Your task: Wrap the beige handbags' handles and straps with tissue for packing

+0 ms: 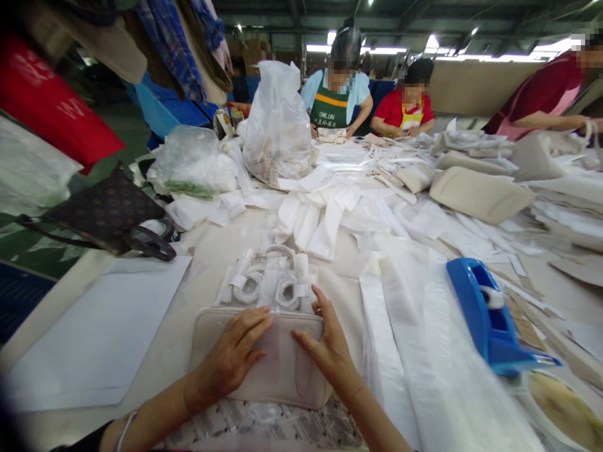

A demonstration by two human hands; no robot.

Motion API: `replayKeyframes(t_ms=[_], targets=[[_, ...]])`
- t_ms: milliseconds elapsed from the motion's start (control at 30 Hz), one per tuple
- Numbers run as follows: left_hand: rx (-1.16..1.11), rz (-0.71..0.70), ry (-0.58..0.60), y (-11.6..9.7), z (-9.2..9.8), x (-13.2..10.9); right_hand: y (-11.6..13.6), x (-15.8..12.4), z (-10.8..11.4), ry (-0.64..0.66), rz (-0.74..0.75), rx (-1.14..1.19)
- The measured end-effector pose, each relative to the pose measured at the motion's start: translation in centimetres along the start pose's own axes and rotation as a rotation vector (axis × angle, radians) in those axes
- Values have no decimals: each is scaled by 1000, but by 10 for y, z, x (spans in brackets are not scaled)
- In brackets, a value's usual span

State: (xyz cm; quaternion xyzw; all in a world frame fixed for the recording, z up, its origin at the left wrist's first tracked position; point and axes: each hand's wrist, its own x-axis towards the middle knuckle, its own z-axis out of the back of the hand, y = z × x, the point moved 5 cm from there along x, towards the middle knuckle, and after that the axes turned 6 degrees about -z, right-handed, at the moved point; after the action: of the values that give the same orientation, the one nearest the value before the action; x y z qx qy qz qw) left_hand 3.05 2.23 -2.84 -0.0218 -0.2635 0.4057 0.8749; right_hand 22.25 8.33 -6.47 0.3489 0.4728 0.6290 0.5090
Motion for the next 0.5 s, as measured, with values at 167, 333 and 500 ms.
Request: replayKeyframes(t_ms=[167, 333, 500], targets=[[80, -171, -8, -9, -2, -15, 2, -1, 0, -31, 135, -83], [221, -303, 93, -19, 1, -31, 4, -5, -3, -42, 180, -125], [287, -303, 72, -18, 2, -34, 9, -9, -4, -44, 203, -170]])
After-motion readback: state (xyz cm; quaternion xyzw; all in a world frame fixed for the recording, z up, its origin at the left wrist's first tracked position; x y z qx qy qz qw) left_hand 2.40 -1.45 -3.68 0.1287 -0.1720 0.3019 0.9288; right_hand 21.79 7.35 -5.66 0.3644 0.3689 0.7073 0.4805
